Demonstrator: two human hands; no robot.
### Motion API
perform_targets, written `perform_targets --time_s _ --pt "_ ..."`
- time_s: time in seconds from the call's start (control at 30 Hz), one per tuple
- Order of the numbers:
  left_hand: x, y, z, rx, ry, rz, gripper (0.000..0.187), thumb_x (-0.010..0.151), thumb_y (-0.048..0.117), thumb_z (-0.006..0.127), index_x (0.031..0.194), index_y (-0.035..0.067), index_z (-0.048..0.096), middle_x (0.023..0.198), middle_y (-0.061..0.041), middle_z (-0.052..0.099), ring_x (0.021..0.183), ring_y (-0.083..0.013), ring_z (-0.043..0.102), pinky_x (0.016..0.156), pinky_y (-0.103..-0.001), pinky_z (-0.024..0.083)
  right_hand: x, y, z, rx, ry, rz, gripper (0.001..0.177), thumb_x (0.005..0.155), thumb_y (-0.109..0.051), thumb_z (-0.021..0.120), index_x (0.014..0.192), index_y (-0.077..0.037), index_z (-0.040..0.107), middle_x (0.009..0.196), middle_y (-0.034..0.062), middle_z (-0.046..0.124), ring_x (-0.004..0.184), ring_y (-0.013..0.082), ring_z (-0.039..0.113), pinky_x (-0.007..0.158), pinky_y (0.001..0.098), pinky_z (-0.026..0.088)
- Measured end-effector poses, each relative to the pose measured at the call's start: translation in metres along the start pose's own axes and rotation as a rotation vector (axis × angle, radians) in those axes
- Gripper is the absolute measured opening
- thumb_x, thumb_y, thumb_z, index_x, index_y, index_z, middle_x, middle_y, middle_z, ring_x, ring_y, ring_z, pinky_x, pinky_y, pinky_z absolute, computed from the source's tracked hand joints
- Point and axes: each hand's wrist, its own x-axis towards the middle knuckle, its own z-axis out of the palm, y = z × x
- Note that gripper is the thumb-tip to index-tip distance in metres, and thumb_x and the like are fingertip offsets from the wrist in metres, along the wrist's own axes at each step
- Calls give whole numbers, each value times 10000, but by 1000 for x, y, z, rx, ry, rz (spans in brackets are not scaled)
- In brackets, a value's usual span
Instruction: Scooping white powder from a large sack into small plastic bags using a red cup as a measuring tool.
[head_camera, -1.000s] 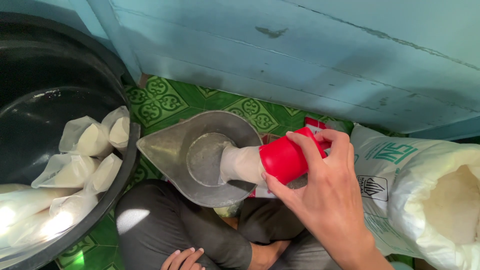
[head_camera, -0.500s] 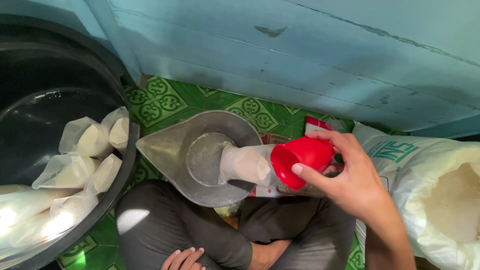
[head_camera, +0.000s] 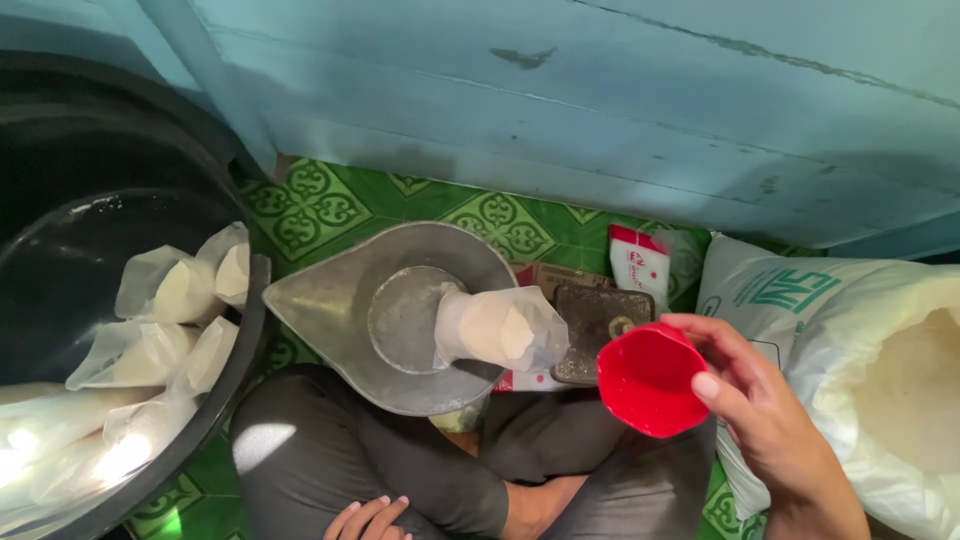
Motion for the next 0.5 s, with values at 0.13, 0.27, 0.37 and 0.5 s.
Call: perform_targets --time_s 0.13,0.27,0.37,0.5 --pt "0 4 5 14 24 -47 333 919 299 451 588 268 437 889 224 705 900 -15 591 913 -288 399 -14 17 -13 139 71 117 681 713 -118 558 1369 56 522 1286 226 628 1104 321 598 917 401 438" --pt "1 4 0 12 -28 -33 318 914 297 463 598 271 445 929 229 703 925 -13 591 922 -288 397 -26 36 -18 189 90 132 698 709 -132 545 1382 50 505 1336 225 609 1160 330 594 947 418 440" --pt "3 5 0 17 -5 -35 332 912 306 460 582 268 440 917 219 706 921 -17 590 924 -290 394 -32 53 -22 136 89 193 706 728 -192 549 1405 5 518 1303 208 657 1068 293 614 823 353 433" --pt "6 5 -1 33 7 -25 340 904 299 458 566 265 434 885 218 709 895 -17 599 910 -293 402 -36 82 -30 269 47 202 696 743 -183 543 1401 40 499 1345 228 622 1158 330 605 924 430 455"
